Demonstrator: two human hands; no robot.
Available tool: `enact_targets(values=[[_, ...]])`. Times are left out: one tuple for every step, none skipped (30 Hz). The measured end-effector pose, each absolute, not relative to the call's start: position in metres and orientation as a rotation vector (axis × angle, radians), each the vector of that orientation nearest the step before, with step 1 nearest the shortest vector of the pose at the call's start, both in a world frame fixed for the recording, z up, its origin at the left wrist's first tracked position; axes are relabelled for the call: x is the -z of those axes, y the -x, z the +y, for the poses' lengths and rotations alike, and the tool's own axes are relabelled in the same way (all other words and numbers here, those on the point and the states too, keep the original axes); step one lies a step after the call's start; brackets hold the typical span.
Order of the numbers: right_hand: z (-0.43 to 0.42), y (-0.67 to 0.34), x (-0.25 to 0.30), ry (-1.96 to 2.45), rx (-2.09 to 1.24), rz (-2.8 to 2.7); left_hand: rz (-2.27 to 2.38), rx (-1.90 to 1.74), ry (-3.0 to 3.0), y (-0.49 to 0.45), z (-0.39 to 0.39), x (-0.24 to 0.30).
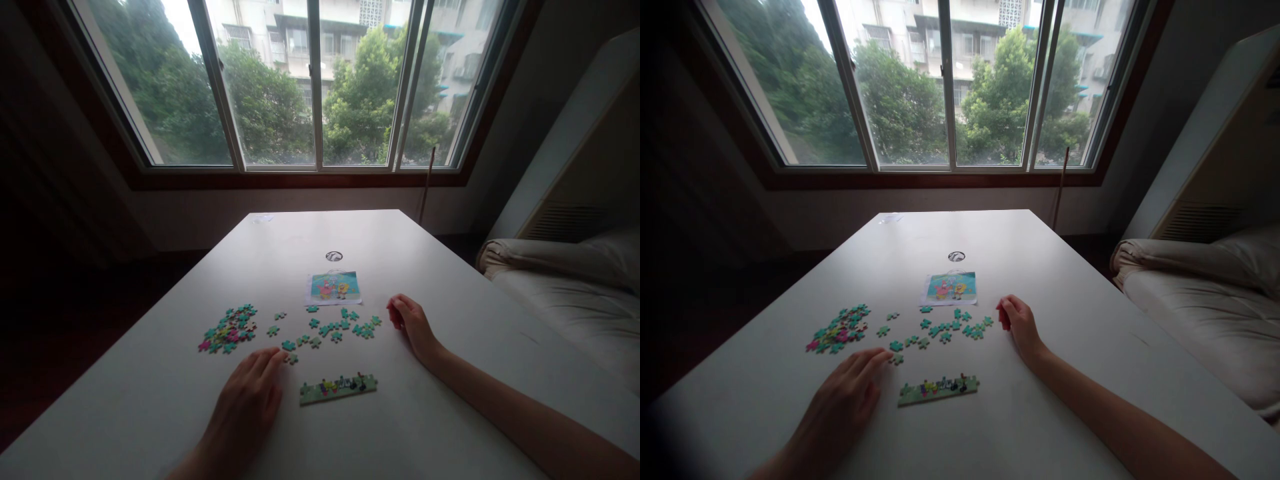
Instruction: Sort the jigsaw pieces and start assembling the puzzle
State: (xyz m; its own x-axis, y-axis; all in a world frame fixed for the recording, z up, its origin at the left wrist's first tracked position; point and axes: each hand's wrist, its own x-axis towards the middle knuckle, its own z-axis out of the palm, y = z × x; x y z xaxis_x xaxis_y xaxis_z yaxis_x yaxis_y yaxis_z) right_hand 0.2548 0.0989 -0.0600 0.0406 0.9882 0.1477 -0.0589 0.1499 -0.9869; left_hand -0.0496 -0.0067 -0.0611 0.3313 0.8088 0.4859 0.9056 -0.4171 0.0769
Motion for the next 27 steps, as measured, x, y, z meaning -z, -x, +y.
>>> enact_targets(values=[[0.099, -0.255, 0.06, 1.074, -1.101, -1.205, -1.561, 0.677, 2.41, 0.05, -0.007, 0.061], [0.099, -0.255, 0.059, 1.075, -1.099, -1.205, -1.558, 0.672, 2.436, 0.05, -0.007, 0.061], [0.099, -0.254, 0.059, 1.077, -1.099, -1.206, -1.554, 0.669, 2.46, 0.05, -0.007, 0.06], [0.099, -0.254, 0.059, 1.078, -1.1, -1.208, -1.547, 0.668, 2.483, 0.05, -0.008, 0.06], [0.099, -0.254, 0.059, 1.079, -1.103, -1.209, -1.538, 0.67, 2.501, 0.049, -0.008, 0.059], [0.099, -0.255, 0.059, 1.079, -1.103, -1.21, -1.53, 0.677, 2.51, 0.049, -0.008, 0.058], [0.099, -0.255, 0.06, 1.078, -1.102, -1.212, -1.523, 0.684, 2.516, 0.048, -0.008, 0.057], [0.099, -0.255, 0.06, 1.077, -1.101, -1.215, -1.517, 0.691, 2.522, 0.047, -0.008, 0.056], [0.099, -0.255, 0.06, 1.078, -1.099, -1.217, -1.507, 0.699, 2.529, 0.047, -0.009, 0.055], [0.099, -0.255, 0.06, 1.079, -1.097, -1.219, -1.497, 0.707, 2.535, 0.046, -0.009, 0.054], [0.099, -0.255, 0.06, 1.081, -1.095, -1.219, -1.485, 0.717, 2.541, 0.046, -0.009, 0.053], [0.099, -0.255, 0.06, 1.081, -1.095, -1.22, -1.472, 0.723, 2.546, 0.045, -0.009, 0.052], [0.099, -0.255, 0.06, 1.081, -1.097, -1.222, -1.454, 0.725, 2.553, 0.045, -0.009, 0.052], [0.099, -0.255, 0.06, 1.079, -1.097, -1.222, -1.436, 0.724, 2.558, 0.045, -0.008, 0.051], [0.099, -0.255, 0.061, 1.078, -1.097, -1.223, -1.418, 0.717, 2.562, 0.045, -0.008, 0.051], [0.099, -0.255, 0.061, 1.078, -1.096, -1.226, -1.399, 0.712, 2.563, 0.045, -0.008, 0.051], [0.1, -0.255, 0.062, 1.077, -1.095, -1.229, -1.38, 0.705, 2.562, 0.046, -0.008, 0.051], [0.1, -0.255, 0.062, 1.077, -1.092, -1.232, -1.368, 0.7, 2.556, 0.046, -0.008, 0.051], [0.1, -0.256, 0.062, 1.077, -1.089, -1.235, -1.363, 0.699, 2.547, 0.047, -0.008, 0.051], [0.101, -0.256, 0.063, 1.077, -1.087, -1.237, -1.364, 0.702, 2.536, 0.047, -0.008, 0.052], [0.101, -0.256, 0.063, 1.077, -1.085, -1.238, -1.368, 0.708, 2.526, 0.047, -0.008, 0.053], [0.101, -0.256, 0.063, 1.078, -1.085, -1.24, -1.379, 0.715, 2.515, 0.047, -0.009, 0.053], [0.101, -0.256, 0.063, 1.081, -1.085, -1.239, -1.393, 0.72, 2.503, 0.047, -0.009, 0.054], [0.1, -0.256, 0.062, 1.084, -1.084, -1.239, -1.408, 0.72, 2.496, 0.047, -0.009, 0.055], [0.1, -0.256, 0.062, 1.086, -1.083, -1.238, -1.422, 0.712, 2.493, 0.048, -0.009, 0.056], [0.1, -0.256, 0.061, 1.088, -1.083, -1.236, -1.439, 0.698, 2.492, 0.048, -0.008, 0.056], [0.099, -0.256, 0.06, 1.09, -1.082, -1.234, -1.453, 0.68, 2.493, 0.048, -0.008, 0.057]])
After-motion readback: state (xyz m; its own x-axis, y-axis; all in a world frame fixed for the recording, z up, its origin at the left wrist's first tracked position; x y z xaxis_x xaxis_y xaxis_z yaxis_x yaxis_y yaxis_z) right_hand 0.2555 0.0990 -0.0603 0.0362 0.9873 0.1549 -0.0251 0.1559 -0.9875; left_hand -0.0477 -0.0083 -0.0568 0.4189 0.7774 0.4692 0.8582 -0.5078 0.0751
